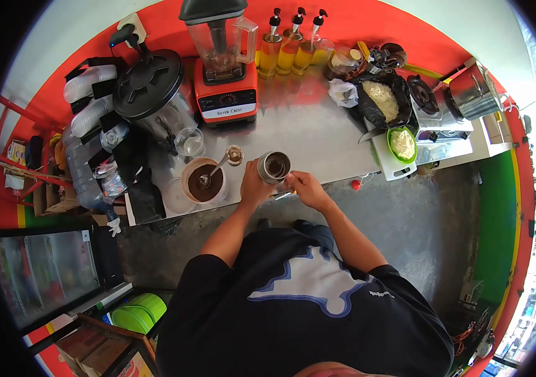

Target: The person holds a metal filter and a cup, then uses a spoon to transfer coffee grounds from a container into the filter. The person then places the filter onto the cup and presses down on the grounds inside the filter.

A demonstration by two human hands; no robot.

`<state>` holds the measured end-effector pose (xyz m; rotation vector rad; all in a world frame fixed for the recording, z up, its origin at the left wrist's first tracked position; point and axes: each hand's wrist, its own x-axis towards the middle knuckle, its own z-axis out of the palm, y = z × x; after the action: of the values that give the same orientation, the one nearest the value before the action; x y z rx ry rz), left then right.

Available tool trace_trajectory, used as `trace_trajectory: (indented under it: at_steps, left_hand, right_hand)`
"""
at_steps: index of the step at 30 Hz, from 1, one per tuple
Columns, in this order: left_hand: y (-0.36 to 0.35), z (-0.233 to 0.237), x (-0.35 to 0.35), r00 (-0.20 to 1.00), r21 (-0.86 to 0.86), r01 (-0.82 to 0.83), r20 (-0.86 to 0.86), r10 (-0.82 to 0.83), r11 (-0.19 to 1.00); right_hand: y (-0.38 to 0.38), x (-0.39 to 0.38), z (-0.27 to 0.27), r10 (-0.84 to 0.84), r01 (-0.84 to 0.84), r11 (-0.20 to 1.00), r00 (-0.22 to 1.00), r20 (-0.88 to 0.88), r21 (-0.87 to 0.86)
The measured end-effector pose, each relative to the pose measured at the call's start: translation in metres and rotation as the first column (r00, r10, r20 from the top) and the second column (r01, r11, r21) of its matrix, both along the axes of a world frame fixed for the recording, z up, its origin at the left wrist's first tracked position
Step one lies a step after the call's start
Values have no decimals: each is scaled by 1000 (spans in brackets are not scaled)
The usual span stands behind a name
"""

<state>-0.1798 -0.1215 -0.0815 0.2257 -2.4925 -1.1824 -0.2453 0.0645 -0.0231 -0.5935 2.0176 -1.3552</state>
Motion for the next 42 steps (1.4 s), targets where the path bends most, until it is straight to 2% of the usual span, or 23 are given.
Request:
trace_trajectory:
  at_steps: [2, 4, 7, 8, 9, 10, 12, 13, 15, 17, 18, 20, 22, 24, 28, 30, 32, 34, 36, 37, 39, 40, 42]
  left_hand:
    - [1, 5, 0, 994, 72, -76, 83, 70, 995]
    - [3, 14, 3, 993, 116, -73, 101, 61, 991]
    - [3, 26, 5, 986, 168, -79, 156, 52, 983]
    - [3, 27, 4, 980, 178, -87, 190, 53, 980]
    - [2, 23, 4, 980, 181, -91, 189, 56, 979]
    - [1, 17, 3, 983, 148, -83, 177, 56, 985]
    - [1, 12, 4, 984, 116, -77, 168, 57, 990]
    - [1, 11, 4, 979, 147, -89, 193, 60, 985]
    - [0, 6, 2, 975, 176, -99, 216, 60, 979]
    - [0, -6, 2, 988, 112, -116, 115, 103, 987]
    - [-1, -7, 3, 988, 110, -115, 119, 102, 987]
    - [1, -9, 2, 986, 270, -135, 135, 102, 953]
    - [1, 6, 3, 983, 238, -135, 156, 100, 962]
    - [-1, 8, 1, 979, 205, -138, 175, 102, 969]
    - [-2, 0, 2, 986, 228, -117, 140, 86, 967]
    - [-1, 0, 0, 984, 257, -137, 146, 102, 957]
    - [-2, -1, 0, 991, 125, -86, 117, 71, 988]
    - [-2, -3, 0, 995, 103, -56, 94, 46, 993]
    - [-5, -4, -4, 998, 75, -28, 53, 24, 997]
    - [-4, -5, 1, 999, 96, -35, 31, 32, 995]
    - [-6, -6, -3, 999, 113, -36, -3, 37, 993]
    - [-6, -7, -2, 1000, 96, -6, -20, 8, 995]
    - [-6, -6, 1, 999, 71, 32, -36, -30, 997]
  right_hand:
    - [-1, -1, -1, -20, 21, 999, 999, -29, 29]
    - [-4, -1, 3, -35, 39, 998, 998, -60, 54]
    - [-9, -2, 4, 48, -48, 999, 998, 44, -1]
    - [-10, -3, 4, -21, 21, 999, 1000, 7, 25]
    - [-11, -5, 4, -88, 89, 995, 996, -32, 48]
    - [-11, -5, 3, -84, 86, 995, 996, -32, 51]
    - [-12, -5, -2, 31, -33, 999, 998, 51, 38]
    - [-13, -5, -5, 32, -34, 999, 998, 52, 40]
    - [-16, -7, -6, -75, 75, 997, 997, -9, 15]
    - [-17, -5, -3, -60, 60, 998, 998, -23, 23]
    - [-18, -3, -1, -45, 46, 998, 998, -36, 30]
    - [-20, -1, 5, -14, 15, 999, 999, -49, 32]
    - [-21, -1, 8, 19, -16, 999, 998, -63, 37]
    - [-25, 1, 9, -99, 108, 990, 990, -102, 91]
    - [-25, 5, 9, -21, 26, 999, 992, -128, 34]
    - [-25, 6, 7, -162, 164, 986, 984, -78, 16]
    - [-21, 5, 6, -139, 142, 989, 987, -80, 30]
    - [-17, 4, 5, -118, 122, 992, 989, -91, 42]
    - [-16, 0, 0, -253, 253, 967, 967, -26, -34]
    - [-13, -1, -4, -254, 253, 967, 967, -32, -39]
    - [-6, -10, -6, -145, 150, 988, 983, -108, 38]
    - [-2, -12, -6, -154, 158, 987, 982, -108, 35]
    - [0, -17, -4, -64, 67, 997, 995, -77, 31]
